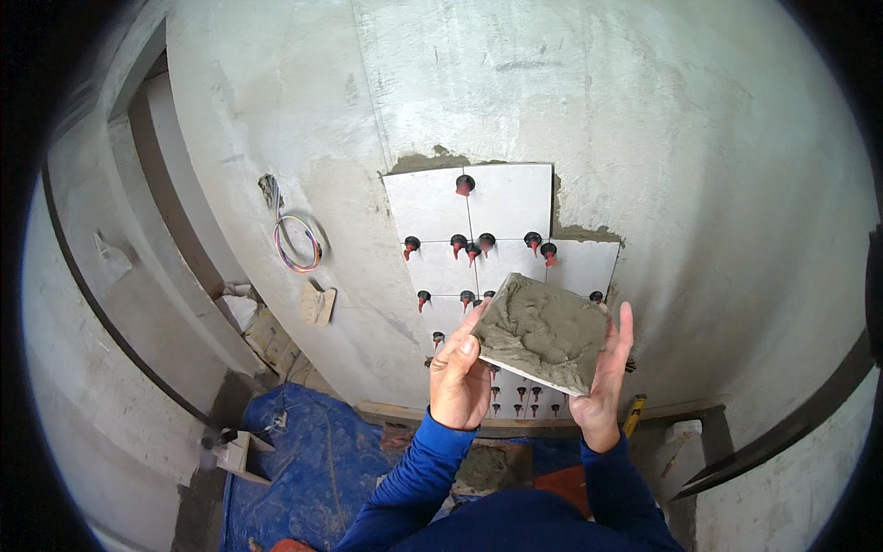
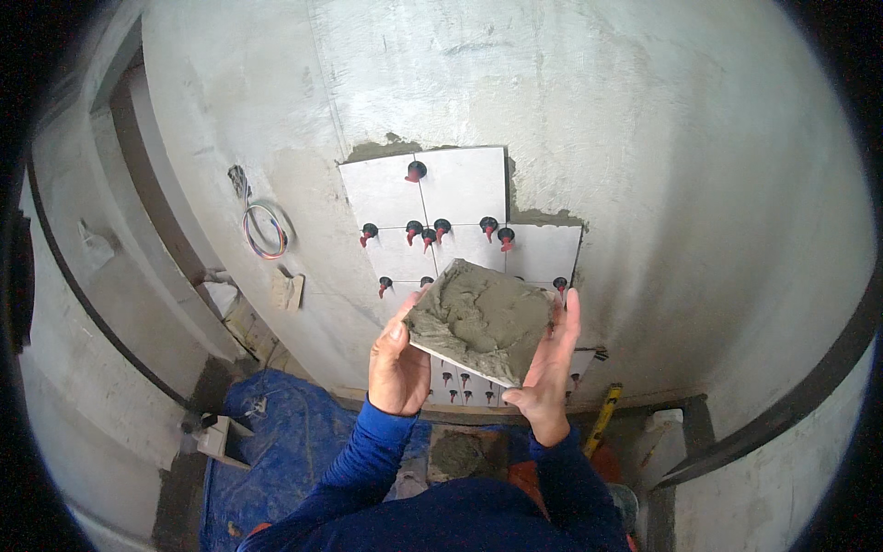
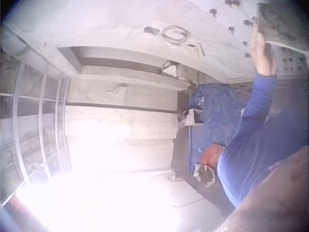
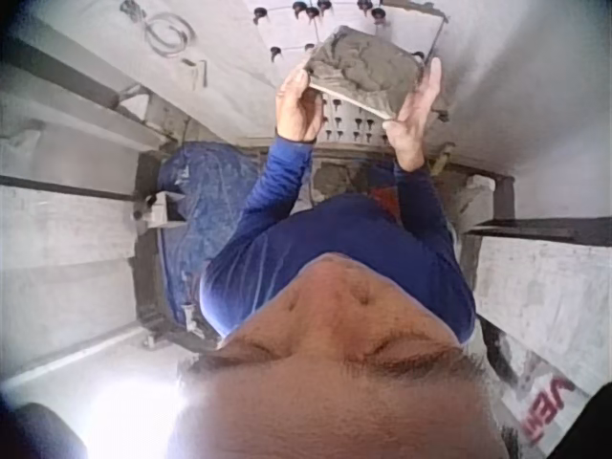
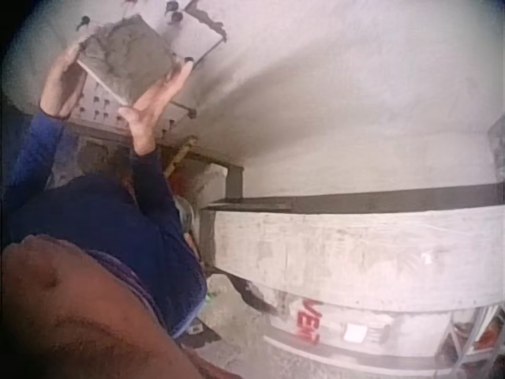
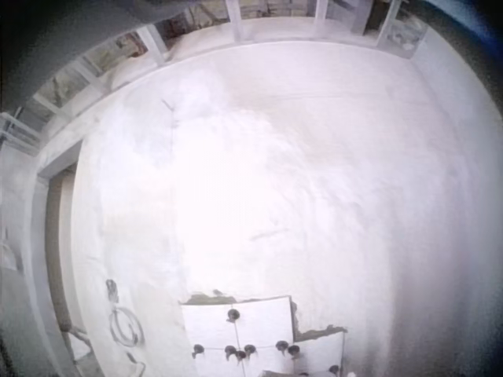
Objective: The person scoops tile adhesive from a pile on the floor and spreads it onto the back of a white ceramic tile using a notched trowel. They then press the tile onto a wall where other tiles are already installed, aligning it with red tile leveling spacers. The person adjusts the tile and inserts additional spacers to maintain even gaps.
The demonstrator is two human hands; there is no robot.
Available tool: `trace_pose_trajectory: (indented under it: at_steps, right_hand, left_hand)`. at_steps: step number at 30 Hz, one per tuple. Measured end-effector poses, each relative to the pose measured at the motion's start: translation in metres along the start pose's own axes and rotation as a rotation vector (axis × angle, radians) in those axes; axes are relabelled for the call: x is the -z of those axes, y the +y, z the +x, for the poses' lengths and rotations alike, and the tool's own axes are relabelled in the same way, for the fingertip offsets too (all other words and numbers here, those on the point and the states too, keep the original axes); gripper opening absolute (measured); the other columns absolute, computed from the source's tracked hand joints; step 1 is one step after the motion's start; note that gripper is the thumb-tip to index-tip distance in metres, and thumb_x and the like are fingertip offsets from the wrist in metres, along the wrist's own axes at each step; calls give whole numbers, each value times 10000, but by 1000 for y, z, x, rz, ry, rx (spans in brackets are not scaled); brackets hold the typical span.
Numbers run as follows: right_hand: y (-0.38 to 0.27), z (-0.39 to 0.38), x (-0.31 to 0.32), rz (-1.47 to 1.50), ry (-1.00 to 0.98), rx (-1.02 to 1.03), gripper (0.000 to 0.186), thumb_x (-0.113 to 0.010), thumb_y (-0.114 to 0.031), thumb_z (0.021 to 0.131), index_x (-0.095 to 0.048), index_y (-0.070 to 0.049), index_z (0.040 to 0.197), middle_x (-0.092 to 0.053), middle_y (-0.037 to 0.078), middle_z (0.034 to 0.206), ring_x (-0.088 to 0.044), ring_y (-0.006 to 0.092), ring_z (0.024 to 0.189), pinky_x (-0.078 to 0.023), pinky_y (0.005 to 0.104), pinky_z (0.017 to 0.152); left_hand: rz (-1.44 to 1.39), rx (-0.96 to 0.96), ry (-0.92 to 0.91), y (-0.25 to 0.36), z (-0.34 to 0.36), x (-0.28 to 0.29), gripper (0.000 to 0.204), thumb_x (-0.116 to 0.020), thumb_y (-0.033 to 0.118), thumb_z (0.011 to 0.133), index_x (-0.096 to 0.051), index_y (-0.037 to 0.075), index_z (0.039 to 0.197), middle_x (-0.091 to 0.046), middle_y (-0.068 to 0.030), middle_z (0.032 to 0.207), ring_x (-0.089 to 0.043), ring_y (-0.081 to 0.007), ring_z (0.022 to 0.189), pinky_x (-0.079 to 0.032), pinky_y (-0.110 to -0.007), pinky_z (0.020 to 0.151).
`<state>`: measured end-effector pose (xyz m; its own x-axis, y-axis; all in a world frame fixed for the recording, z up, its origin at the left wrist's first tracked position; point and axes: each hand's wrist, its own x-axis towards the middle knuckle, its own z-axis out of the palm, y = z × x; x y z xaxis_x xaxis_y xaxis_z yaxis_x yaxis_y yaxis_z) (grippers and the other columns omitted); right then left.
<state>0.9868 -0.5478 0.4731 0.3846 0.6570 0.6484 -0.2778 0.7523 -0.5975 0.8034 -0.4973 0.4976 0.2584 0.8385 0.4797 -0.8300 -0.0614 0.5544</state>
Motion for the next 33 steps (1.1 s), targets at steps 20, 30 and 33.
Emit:
trace_pose_trajectory:
  at_steps: [20,30,33]
  right_hand:
    - [6,14,-31,185,-73,-97,1478,-1004,-486,602,-60,-134,1682,-344,95,1597,-379,284,1490,-340,484,1237]
    - [16,47,-80,222,-191,-102,1427,-934,-588,667,-42,-135,1686,-370,113,1599,-373,305,1507,-321,520,1247]
    - [16,56,-91,227,-237,-99,1411,-912,-615,689,-31,-149,1689,-365,120,1614,-360,304,1517,-315,522,1250]
  left_hand:
    - [30,-123,-30,-25,12,-7,1098,-603,708,907,-67,164,1696,-206,-100,1731,-261,-309,1573,-266,-522,1275]
    - [102,-374,-3,-6,46,-23,1390,-792,694,733,126,256,1681,-293,-111,1656,-389,-302,1477,-356,-511,1221]
    - [57,-476,2,-2,64,-23,1358,-860,694,667,-7,379,1676,-340,-110,1638,-410,-373,1472,-389,-584,1213]
